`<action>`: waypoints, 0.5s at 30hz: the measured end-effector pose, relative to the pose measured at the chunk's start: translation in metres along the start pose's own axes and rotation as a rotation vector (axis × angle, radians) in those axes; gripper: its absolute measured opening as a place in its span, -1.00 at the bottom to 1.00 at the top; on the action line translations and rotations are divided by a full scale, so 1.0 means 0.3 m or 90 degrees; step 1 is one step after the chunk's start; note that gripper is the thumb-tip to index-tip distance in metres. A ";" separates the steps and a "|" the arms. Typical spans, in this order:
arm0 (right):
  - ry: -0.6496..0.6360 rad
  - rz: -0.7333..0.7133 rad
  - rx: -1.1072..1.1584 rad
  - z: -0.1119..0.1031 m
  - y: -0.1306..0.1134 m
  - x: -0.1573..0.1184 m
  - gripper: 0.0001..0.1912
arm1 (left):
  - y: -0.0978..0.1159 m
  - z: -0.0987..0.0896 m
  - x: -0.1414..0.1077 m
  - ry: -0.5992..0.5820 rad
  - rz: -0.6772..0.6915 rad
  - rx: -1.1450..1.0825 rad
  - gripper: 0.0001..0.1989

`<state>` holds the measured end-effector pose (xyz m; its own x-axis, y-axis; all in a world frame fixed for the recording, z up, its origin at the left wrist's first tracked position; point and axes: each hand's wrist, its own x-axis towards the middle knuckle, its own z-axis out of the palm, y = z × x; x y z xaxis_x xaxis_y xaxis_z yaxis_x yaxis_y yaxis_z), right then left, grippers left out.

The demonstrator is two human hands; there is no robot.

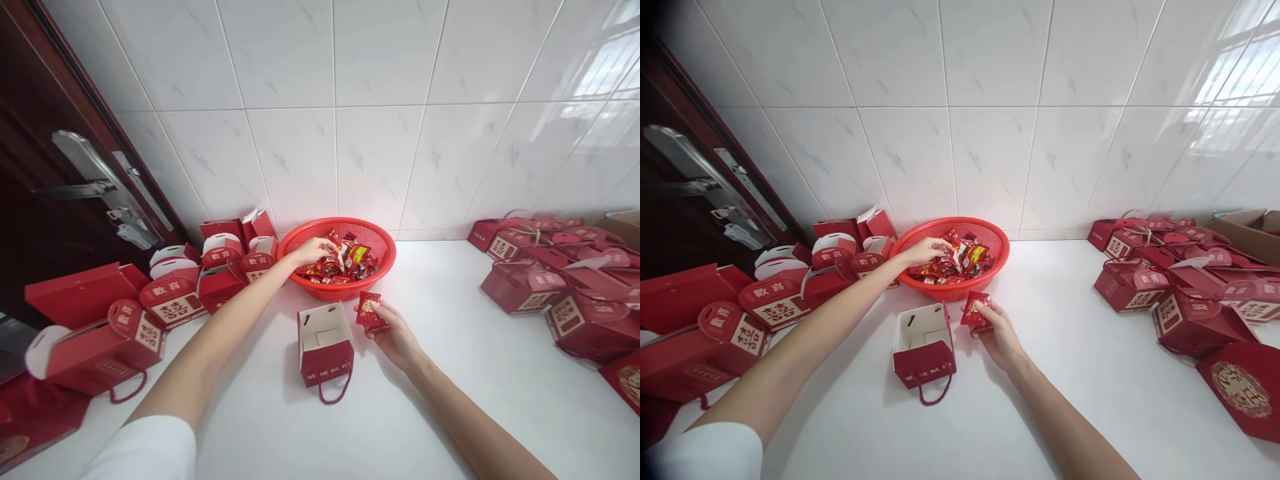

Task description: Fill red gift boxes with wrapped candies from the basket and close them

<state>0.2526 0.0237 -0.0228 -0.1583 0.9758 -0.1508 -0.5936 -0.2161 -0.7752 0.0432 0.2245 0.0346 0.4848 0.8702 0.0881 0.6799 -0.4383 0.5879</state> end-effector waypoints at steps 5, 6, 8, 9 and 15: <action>0.015 -0.001 0.005 -0.007 0.004 0.001 -0.53 | -0.005 0.006 -0.003 -0.025 -0.025 0.057 -0.54; 0.019 -0.001 0.007 -0.006 0.003 0.000 -0.53 | -0.004 0.006 -0.006 -0.033 -0.032 0.073 -0.54; 0.021 0.001 0.014 -0.004 0.002 -0.002 -0.54 | 0.000 0.002 -0.011 -0.051 -0.041 0.107 -0.55; 0.020 0.002 0.019 -0.002 0.001 -0.003 -0.54 | 0.005 -0.001 -0.013 -0.057 -0.042 0.123 -0.55; -0.006 0.005 0.052 0.004 0.008 -0.005 -0.57 | 0.065 -0.011 0.019 -0.079 -0.025 0.156 -0.48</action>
<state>0.2505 0.0218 -0.0236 -0.1702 0.9739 -0.1503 -0.6551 -0.2258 -0.7210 0.0575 0.2218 0.0492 0.5085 0.8602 -0.0384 0.8049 -0.4590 0.3761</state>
